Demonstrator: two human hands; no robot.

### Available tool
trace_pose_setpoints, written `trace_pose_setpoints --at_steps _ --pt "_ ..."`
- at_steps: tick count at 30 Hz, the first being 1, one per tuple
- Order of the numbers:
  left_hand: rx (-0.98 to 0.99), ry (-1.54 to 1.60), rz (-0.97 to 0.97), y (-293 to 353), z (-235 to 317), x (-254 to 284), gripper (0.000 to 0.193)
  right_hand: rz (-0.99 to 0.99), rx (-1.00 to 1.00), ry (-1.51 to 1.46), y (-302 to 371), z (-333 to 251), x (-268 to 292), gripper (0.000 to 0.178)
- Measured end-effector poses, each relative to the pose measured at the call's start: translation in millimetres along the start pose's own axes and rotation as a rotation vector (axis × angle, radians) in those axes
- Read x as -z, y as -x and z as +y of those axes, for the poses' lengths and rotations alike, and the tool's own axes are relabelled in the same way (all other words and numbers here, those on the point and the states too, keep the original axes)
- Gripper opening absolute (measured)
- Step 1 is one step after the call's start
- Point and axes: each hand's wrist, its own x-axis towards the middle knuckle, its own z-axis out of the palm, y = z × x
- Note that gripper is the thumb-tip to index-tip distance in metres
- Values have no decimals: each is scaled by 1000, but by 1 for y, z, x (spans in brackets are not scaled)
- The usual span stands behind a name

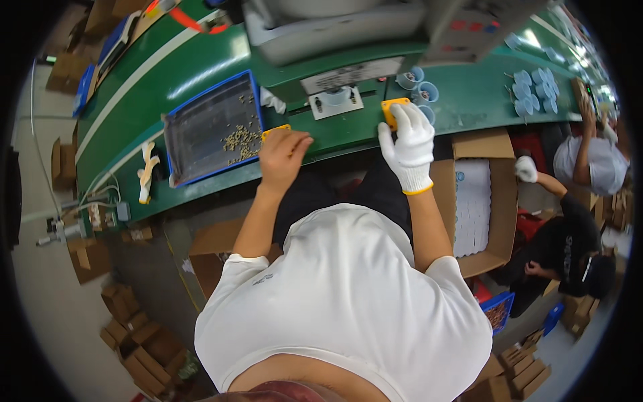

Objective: Assembling small electronic components using a manual press machine on a production line.

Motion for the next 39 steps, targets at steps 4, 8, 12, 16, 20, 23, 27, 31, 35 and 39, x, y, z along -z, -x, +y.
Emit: trace_pose_setpoints --at_steps 4,8,12,16,20,23,27,31,35,39 --pt "80 56 -68 -41 1 15 11 -54 -107 -55 -6 -1 9 29" --pt "75 73 -65 -80 4 16 13 -81 -150 -48 -11 -2 17 21" --pt "70 80 -110 -100 9 9 15 -90 -173 -82 -9 0 21 20" --pt "133 178 -142 -107 6 6 19 -85 -192 -146 -7 4 20 19" --pt "254 281 -143 -121 4 1 25 -68 -192 -185 -5 7 19 20" --pt "235 246 -213 -131 -4 -9 30 -41 -188 -181 -5 7 21 19" --pt "142 192 -361 -141 -18 -22 26 -47 -194 -252 -8 11 28 17" --pt "170 179 -489 -135 -30 -26 30 -79 -183 -244 -8 9 30 17" --pt "417 86 -595 -145 -33 -27 33 -73 -178 -256 1 19 24 17" --pt "429 31 -626 -164 -8 -18 35 -110 -215 -245 0 15 31 20"
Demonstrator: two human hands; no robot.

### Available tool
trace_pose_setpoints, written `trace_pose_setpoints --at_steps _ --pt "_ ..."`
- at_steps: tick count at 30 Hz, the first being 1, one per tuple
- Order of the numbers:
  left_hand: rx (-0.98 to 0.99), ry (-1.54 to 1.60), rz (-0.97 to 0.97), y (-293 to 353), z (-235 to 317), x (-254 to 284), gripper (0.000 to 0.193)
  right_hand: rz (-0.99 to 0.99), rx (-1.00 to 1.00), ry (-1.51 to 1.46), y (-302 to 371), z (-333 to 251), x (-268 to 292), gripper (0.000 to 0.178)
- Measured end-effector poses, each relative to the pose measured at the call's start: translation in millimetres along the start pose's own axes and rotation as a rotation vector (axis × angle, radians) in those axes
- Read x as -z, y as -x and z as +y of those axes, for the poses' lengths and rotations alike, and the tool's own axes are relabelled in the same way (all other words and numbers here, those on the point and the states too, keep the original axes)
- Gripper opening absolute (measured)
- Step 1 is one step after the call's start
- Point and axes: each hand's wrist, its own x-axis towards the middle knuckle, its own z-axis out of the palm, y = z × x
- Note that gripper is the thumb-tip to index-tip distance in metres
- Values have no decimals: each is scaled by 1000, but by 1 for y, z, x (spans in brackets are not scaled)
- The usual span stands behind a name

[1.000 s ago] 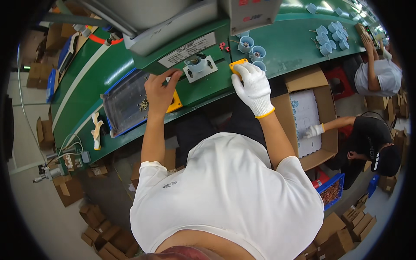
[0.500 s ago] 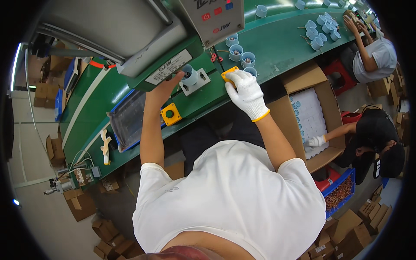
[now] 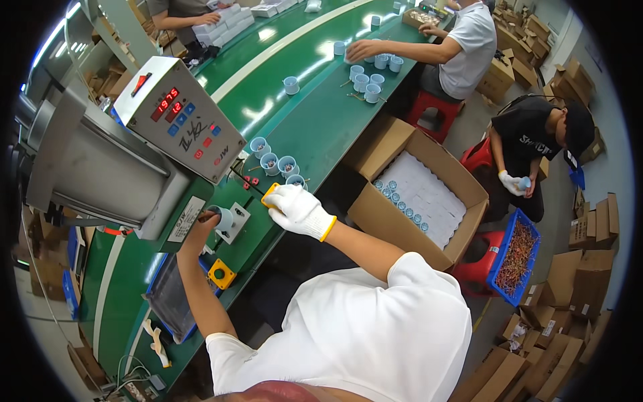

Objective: Assembling small electronic components using a manual press machine on a production line.

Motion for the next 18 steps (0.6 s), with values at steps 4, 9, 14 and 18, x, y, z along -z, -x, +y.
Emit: trace_pose_setpoints --at_steps 4,9,14,18 --pt "75 51 -12 15 24 7 33 33 54 69 2 -6 1 22" --pt "-163 89 358 71 -37 -29 38 38 49 66 7 -2 7 22" --pt "-266 -192 508 140 -103 -64 31 37 61 113 -1 1 -4 16" --pt "-262 -173 619 157 -117 -72 22 -105 -145 228 -23 -15 4 21"
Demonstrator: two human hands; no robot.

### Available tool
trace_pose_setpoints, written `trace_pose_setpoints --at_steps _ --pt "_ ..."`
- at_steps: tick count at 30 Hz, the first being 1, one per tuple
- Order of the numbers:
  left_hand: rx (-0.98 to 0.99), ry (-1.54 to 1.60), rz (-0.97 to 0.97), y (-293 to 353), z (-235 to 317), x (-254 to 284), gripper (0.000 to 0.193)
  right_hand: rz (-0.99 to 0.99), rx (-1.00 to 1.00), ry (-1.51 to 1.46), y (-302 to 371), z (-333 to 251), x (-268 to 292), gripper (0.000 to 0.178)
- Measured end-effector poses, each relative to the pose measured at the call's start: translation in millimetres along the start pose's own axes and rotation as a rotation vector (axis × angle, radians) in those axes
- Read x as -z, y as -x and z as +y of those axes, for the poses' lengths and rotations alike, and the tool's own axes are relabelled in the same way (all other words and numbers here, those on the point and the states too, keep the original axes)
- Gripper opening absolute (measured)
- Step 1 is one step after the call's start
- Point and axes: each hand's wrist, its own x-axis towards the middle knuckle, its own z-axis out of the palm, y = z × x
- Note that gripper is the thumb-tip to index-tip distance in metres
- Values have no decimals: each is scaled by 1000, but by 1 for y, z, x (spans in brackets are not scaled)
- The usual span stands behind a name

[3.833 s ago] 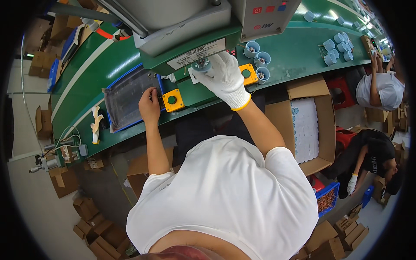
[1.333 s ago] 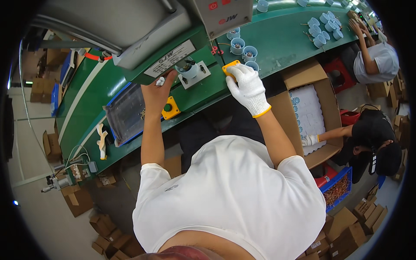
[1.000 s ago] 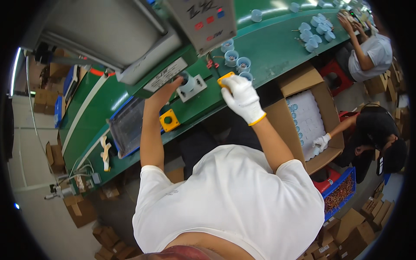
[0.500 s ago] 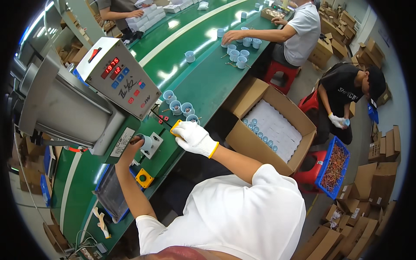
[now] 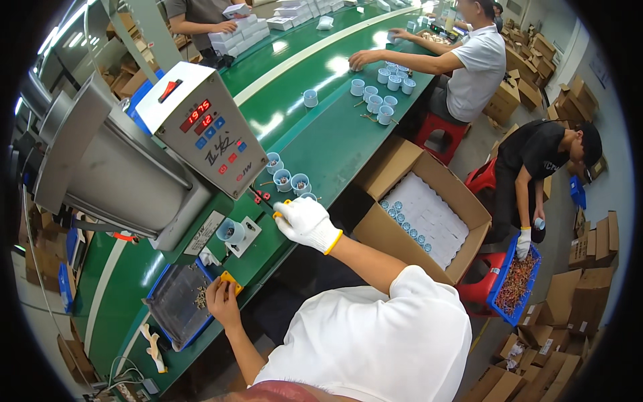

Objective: Assembling small electronic components using a manual press machine on a production line.

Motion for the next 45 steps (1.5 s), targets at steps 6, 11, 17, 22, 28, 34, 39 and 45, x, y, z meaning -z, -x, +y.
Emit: trace_pose_setpoints --at_steps 6,11,17,22,28,34,39,45 --pt "-135 -119 14 -12 3 2 21 0 23 45 1 4 -6 24" --pt "235 -32 -69 -38 -46 26 24 42 64 6 10 9 -9 23" --pt "288 -388 -204 -28 -140 23 34 57 70 -72 18 4 -5 23" --pt "314 -357 -213 -35 -128 26 30 43 59 -92 16 8 -7 22" --pt "424 -316 -275 -36 -102 49 24 32 36 -134 13 10 -7 20" --pt "444 -363 -351 -36 -97 55 15 34 42 -129 13 11 -10 22" --pt "448 -400 -367 -43 -82 57 13 51 70 -140 13 11 -3 22" --pt "416 -413 -323 -45 -45 58 13 -385 -150 -107 -13 -9 40 35"
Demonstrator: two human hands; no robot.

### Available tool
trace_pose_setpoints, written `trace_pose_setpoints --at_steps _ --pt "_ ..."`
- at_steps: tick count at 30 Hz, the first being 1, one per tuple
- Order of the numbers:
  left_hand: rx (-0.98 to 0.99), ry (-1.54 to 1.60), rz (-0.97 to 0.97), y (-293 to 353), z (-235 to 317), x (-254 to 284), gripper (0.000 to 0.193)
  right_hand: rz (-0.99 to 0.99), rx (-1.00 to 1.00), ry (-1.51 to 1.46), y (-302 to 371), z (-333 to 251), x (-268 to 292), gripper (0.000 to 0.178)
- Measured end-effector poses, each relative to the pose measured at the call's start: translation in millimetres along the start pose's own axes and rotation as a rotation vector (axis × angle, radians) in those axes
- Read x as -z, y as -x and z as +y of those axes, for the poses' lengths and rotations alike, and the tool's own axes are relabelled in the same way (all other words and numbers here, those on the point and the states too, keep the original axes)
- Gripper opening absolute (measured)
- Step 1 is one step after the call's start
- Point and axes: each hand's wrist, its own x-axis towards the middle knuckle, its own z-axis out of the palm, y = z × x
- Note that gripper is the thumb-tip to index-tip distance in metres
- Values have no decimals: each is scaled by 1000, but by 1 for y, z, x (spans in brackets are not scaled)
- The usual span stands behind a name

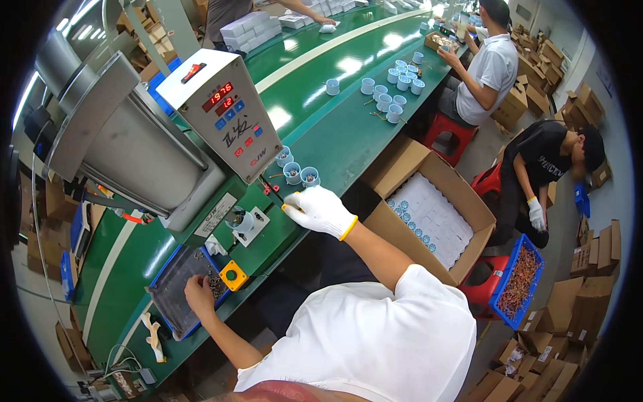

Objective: Assembling small electronic components using a manual press machine on a production line.

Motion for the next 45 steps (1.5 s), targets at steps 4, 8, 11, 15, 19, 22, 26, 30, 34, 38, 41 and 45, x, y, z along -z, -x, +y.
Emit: trace_pose_setpoints --at_steps 4,8,11,15,19,22,26,30,34,38,41,45 --pt "-187 545 282 1 51 -17 8 342 374 -330 -31 -19 -37 65" --pt "-300 574 282 5 93 -45 9 202 287 -537 -53 -65 -65 63" --pt "-373 504 265 5 103 -49 8 241 351 -495 -60 -75 -61 54" --pt "-252 602 194 9 95 -49 7 343 524 -438 -46 -69 -10 29" --pt "-242 580 193 6 92 -49 8 905 366 -569 -119 17 6 21" --pt "-245 539 219 14 87 -38 8 609 61 -147 -222 54 17 29" --pt "-324 580 149 -8 115 -55 8 518 41 354 -312 164 2 38" --pt "-265 547 189 4 97 -56 10 113 0 344 -302 115 -13 41" --pt "-253 552 175 6 105 -46 8 421 184 -296 -242 120 5 48" --pt "-289 548 162 4 98 -46 9 293 211 253 -188 112 5 41" --pt "-276 596 133 2 104 -45 9 296 130 242 -203 126 -5 34" --pt "-199 537 143 10 96 -43 9 527 -83 -296 -177 103 10 33"
